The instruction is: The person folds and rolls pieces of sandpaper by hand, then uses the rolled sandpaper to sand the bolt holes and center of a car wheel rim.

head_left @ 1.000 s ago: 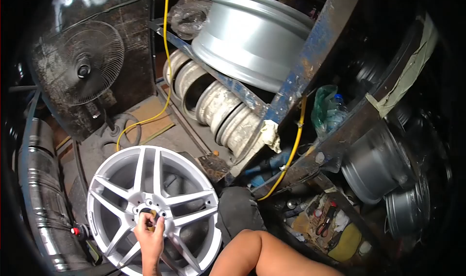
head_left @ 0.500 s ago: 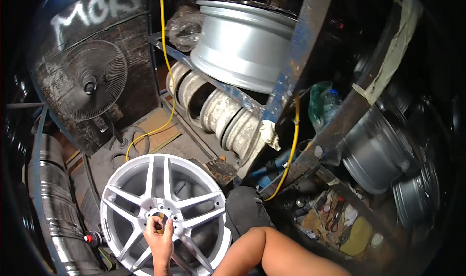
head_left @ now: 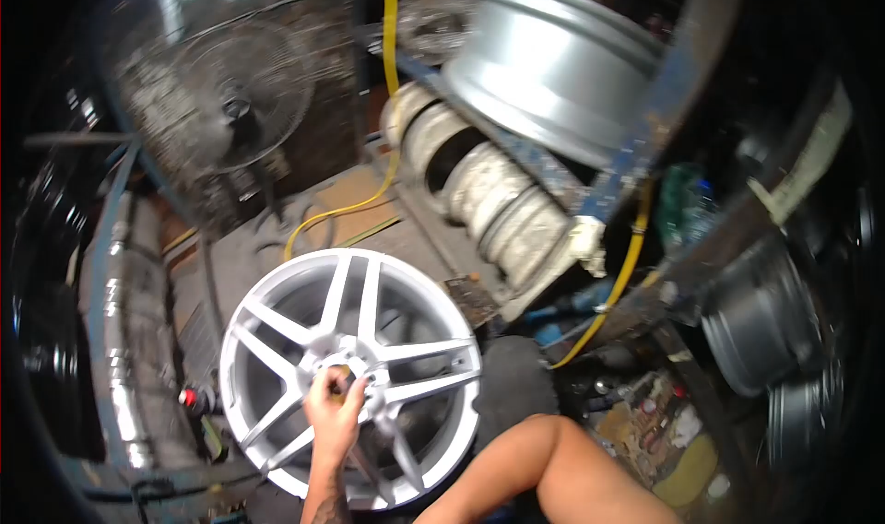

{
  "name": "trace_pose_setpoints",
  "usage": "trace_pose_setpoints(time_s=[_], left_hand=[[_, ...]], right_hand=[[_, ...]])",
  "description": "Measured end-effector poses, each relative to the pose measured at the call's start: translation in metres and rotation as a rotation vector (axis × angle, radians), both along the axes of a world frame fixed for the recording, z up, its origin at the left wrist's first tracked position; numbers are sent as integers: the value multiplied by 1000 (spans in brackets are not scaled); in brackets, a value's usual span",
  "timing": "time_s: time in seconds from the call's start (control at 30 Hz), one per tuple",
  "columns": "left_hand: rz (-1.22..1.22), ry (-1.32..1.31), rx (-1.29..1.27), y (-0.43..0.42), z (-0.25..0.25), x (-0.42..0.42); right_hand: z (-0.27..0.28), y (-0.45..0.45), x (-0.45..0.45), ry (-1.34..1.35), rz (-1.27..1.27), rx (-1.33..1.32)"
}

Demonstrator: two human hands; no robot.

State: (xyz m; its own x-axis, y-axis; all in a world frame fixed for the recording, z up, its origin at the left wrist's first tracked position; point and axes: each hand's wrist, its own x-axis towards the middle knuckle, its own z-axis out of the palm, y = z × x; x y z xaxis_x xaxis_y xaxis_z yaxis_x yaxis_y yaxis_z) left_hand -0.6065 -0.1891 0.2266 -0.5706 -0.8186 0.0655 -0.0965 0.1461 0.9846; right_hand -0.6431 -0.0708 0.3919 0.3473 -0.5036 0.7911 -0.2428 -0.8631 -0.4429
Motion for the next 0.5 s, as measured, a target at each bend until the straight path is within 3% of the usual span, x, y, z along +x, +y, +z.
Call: trace_pose_setpoints(time_s=[0.1,0.2,0.27,0.33,0.43,0.5], left_hand=[[-9,98,449,-9,17,5],[-32,226,519,-23,31,17],[-28,315,555,-30,34,21],[-22,371,588,-34,38,26],[-44,333,550,-36,46,29],[-86,314,529,-38,44,29]], right_hand=[[-14,-26,-35,-3,-191,115],[-40,-57,-87,-73,-478,336],[-69,-73,-124,-278,-569,558],[-100,-81,-144,-662,-383,845],[-106,-76,-154,-616,-68,1150],[-110,-75,-149,-604,-12,1089]])
